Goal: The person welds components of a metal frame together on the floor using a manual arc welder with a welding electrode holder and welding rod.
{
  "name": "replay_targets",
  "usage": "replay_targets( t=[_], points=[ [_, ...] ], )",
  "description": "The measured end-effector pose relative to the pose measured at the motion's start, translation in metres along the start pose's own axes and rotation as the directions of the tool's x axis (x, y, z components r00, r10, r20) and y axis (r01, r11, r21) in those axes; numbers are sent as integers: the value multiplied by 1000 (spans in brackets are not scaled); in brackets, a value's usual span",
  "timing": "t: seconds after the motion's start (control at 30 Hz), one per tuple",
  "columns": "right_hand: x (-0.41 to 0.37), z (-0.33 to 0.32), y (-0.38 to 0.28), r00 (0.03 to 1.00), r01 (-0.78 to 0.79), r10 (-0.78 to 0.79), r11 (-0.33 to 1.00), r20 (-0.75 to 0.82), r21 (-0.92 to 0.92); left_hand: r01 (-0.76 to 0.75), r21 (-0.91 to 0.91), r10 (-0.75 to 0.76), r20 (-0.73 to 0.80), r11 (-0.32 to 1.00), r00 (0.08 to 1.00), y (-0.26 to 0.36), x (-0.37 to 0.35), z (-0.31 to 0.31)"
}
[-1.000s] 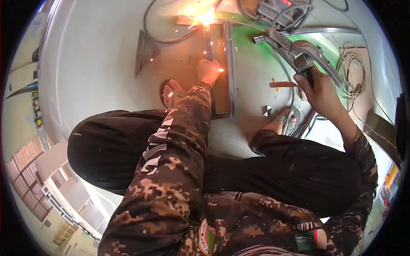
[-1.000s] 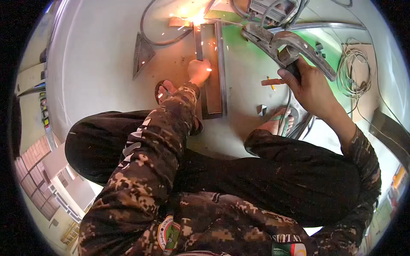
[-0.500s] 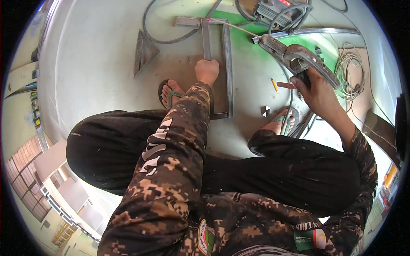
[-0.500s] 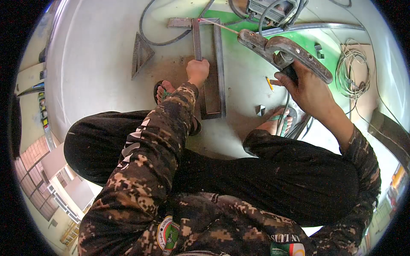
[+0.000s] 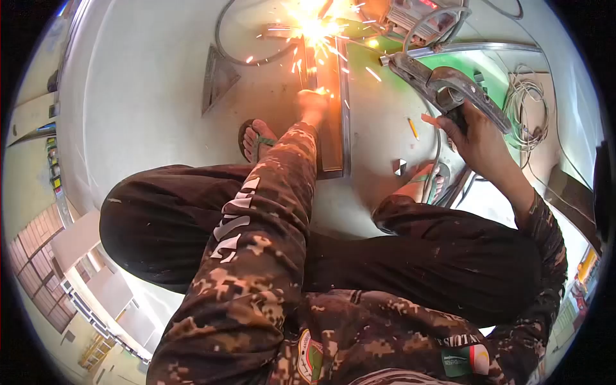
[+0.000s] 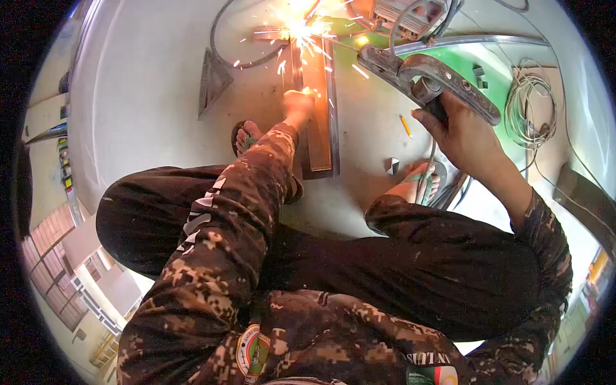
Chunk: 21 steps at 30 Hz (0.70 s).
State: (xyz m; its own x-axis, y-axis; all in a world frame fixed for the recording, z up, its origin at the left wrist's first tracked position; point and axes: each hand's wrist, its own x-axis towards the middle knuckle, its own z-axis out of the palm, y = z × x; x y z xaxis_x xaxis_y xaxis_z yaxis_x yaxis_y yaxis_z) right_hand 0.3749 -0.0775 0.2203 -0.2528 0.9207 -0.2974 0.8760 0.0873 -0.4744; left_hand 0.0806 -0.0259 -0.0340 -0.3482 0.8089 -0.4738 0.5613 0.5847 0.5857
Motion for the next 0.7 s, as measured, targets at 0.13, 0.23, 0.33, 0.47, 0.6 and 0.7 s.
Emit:
replay_targets(
  t=[0.13,0.23,0.33,0.47,0.6,0.7],
  points=[
    [0,1,-1,1000,-21,20,999,24,33,57,-5,-57,27,998,998,0,-2,-6],
    [-2,4,2,999,29,-28,999,-17,37,52,2,-52,14,999,999,1,-3,-9],
    [-2,4,3,996,79,-79,997,-46,8,55,0,-55,11,999,998,2,-4,-11],
    [-2,8,10,998,52,-54,998,-43,-39,54,-2,-54,10,999,999,3,-2,-9],
    [-1,6,7,996,82,-82,997,-44,4,49,-7,-49,10,999,999,3,4,-3],
    [0,2,1,996,67,-64,997,-55,47,39,-2,-39,-17,999,999,0,9,3]
  ],
)
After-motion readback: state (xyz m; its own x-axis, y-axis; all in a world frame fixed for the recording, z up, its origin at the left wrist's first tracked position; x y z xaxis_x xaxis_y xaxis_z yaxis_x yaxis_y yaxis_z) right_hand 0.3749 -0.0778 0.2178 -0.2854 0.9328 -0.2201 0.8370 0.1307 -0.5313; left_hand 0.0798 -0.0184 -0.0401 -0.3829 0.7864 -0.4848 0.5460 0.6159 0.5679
